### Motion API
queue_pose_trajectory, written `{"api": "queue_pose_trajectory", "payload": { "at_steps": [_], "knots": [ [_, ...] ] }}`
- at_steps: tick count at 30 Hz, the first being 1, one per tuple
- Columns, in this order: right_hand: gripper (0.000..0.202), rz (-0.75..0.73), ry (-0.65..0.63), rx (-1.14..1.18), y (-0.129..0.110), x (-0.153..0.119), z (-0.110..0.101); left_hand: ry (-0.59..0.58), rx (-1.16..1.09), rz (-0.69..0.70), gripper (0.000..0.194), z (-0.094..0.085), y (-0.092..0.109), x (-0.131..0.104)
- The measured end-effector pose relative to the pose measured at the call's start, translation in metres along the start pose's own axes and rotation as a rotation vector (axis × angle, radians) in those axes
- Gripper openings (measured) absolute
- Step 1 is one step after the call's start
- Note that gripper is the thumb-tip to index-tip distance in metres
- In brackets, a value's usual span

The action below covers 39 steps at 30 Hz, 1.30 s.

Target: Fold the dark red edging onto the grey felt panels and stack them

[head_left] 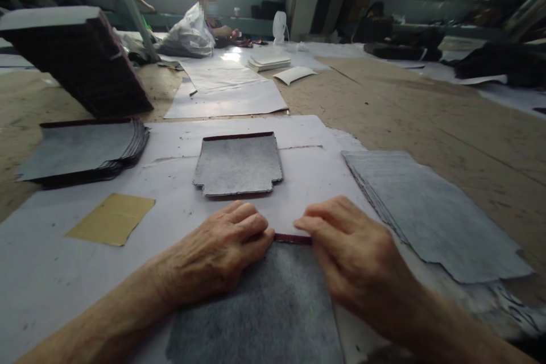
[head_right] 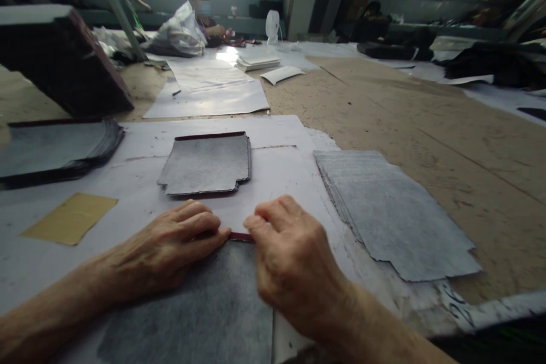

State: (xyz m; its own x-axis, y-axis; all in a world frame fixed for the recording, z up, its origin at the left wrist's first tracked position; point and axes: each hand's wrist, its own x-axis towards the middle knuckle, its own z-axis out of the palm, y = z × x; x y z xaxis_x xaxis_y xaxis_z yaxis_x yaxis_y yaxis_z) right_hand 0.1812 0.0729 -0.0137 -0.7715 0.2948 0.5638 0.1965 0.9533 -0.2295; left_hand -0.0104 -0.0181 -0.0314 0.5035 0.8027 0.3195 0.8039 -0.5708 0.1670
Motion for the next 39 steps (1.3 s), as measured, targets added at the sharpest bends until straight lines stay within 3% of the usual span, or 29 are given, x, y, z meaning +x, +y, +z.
{"api": "queue_pose_trajectory", "payload": {
  "at_steps": [5, 9, 15, 23, 28, 33, 39],
  "knots": [
    [0.030, -0.082, -0.053, -0.078, -0.023, -0.006, 0.026, -0.018, -0.022, -0.025, 0.023, -0.001, 0.002, 0.001],
    [0.033, -0.103, -0.051, -0.087, -0.018, -0.009, 0.028, 0.051, -0.097, -0.052, 0.027, -0.003, -0.002, -0.003],
    [0.030, -0.102, -0.073, 0.008, -0.008, -0.012, 0.027, 0.161, -0.245, -0.231, 0.031, -0.014, -0.016, -0.031],
    [0.036, -0.149, -0.126, -0.007, -0.006, -0.008, 0.027, 0.153, -0.145, -0.146, 0.028, -0.019, -0.023, -0.044],
    [0.036, -0.277, -0.251, -0.106, -0.011, -0.001, 0.023, 0.108, -0.093, -0.077, 0.032, -0.018, -0.025, -0.043],
    [0.033, -0.421, -0.228, -0.244, -0.025, 0.021, 0.020, 0.089, -0.059, -0.024, 0.031, -0.018, -0.023, -0.041],
    [0.032, -0.428, -0.221, -0.039, -0.026, 0.032, 0.037, 0.102, -0.162, -0.090, 0.024, -0.018, -0.023, -0.039]
  ]
}}
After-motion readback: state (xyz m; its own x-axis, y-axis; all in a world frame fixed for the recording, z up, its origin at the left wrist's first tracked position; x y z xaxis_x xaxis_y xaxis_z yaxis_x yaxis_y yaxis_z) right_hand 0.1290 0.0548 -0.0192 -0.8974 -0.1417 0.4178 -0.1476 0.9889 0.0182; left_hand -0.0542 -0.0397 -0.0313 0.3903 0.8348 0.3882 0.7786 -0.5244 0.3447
